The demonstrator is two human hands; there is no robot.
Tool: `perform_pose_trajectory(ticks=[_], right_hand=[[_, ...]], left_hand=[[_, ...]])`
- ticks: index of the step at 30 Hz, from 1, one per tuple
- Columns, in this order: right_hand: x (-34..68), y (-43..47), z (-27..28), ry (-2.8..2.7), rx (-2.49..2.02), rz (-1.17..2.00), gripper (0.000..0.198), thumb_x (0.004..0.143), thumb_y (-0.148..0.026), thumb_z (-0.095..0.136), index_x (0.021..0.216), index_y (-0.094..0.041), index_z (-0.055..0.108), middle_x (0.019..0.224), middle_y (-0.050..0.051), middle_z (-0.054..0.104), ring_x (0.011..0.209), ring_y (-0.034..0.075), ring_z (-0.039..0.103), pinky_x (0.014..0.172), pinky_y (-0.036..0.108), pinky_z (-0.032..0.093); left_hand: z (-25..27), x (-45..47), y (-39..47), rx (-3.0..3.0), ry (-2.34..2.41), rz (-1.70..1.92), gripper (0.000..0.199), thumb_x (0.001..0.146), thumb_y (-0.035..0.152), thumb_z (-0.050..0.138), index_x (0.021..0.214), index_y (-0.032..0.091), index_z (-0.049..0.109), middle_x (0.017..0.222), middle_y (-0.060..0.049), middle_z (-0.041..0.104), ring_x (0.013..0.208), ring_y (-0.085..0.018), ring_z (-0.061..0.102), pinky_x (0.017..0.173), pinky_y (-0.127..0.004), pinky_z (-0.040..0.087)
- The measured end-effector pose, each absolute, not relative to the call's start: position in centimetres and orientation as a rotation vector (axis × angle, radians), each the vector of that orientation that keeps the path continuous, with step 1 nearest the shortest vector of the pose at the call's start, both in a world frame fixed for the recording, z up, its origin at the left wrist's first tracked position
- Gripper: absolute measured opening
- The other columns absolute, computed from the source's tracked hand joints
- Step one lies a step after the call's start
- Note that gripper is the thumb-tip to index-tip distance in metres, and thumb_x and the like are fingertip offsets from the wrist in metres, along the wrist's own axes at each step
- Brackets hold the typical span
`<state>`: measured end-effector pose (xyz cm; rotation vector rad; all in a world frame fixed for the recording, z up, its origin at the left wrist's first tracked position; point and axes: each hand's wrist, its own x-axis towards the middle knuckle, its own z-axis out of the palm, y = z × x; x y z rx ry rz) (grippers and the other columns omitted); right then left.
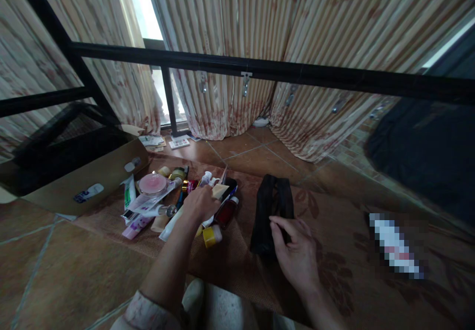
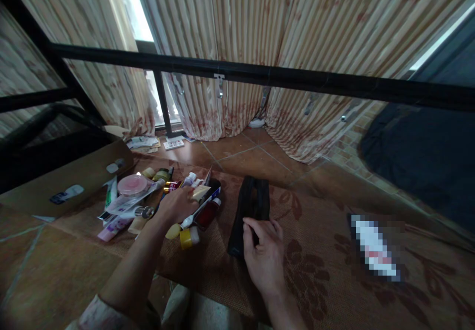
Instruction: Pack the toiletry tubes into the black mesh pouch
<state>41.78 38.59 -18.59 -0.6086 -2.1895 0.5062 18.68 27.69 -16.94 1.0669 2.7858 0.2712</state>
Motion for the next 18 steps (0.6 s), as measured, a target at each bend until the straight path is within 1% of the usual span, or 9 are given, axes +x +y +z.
perform_pose_trajectory(ticks=[5, 9, 11, 15, 18], right_hand=[[41.77, 38.60, -18.59, -2.196, -0.615, 0.518, 0.014, 0.090, -0.024, 0.056, 0.097, -0.025, 0.069, 0.087, 0.001, 0.073, 0.082, 0.019, 0.066, 0.088, 0.041, 0.044], [41.74, 38.58, -18.55, -2.190, -0.612, 0.519, 0.014, 0.090, -0.025, 0.057, 0.095, -0.024, 0.069, 0.086, 0.001, 0.073, 0.081, 0.019, 0.066, 0.089, 0.042, 0.044], [41.74, 38.57, -18.54, -2.188, -0.612, 0.522, 0.014, 0.090, -0.025, 0.057, 0.095, -0.024, 0.069, 0.085, 0.002, 0.073, 0.081, 0.019, 0.066, 0.089, 0.042, 0.044], [41.73, 38.57, -18.54, -2.191, -0.611, 0.526, 0.014, 0.090, -0.026, 0.057, 0.095, -0.024, 0.070, 0.085, 0.002, 0.073, 0.080, 0.019, 0.066, 0.089, 0.041, 0.044], [41.72, 38.59, -18.51, -2.196, -0.609, 0.511, 0.013, 0.089, -0.025, 0.057, 0.095, -0.024, 0.069, 0.084, 0.001, 0.073, 0.079, 0.019, 0.066, 0.089, 0.042, 0.043]], left_hand=[[-16.85, 18.91, 27.65, 1.115, 2.767, 0.205, 0.043, 0.072, 0.027, 0.055, 0.113, 0.017, 0.060, 0.110, -0.016, 0.065, 0.102, -0.032, 0.063, 0.084, -0.039, 0.049], [-16.53, 18.82, 27.56, 1.062, 2.733, 0.234, 0.045, 0.072, 0.026, 0.053, 0.115, 0.018, 0.061, 0.112, -0.016, 0.064, 0.103, -0.033, 0.063, 0.083, -0.041, 0.049], [-16.41, 18.72, 27.48, 1.038, 2.723, 0.263, 0.043, 0.071, 0.026, 0.053, 0.112, 0.019, 0.062, 0.111, -0.016, 0.065, 0.102, -0.034, 0.063, 0.083, -0.042, 0.049], [-16.27, 18.55, 27.37, 1.021, 2.693, 0.332, 0.033, 0.069, 0.023, 0.054, 0.099, 0.018, 0.067, 0.106, -0.018, 0.067, 0.101, -0.035, 0.063, 0.081, -0.042, 0.048], [-16.02, 18.41, 27.29, 1.013, 2.703, 0.374, 0.029, 0.070, 0.021, 0.053, 0.095, 0.018, 0.067, 0.103, -0.018, 0.068, 0.101, -0.034, 0.063, 0.079, -0.040, 0.047]])
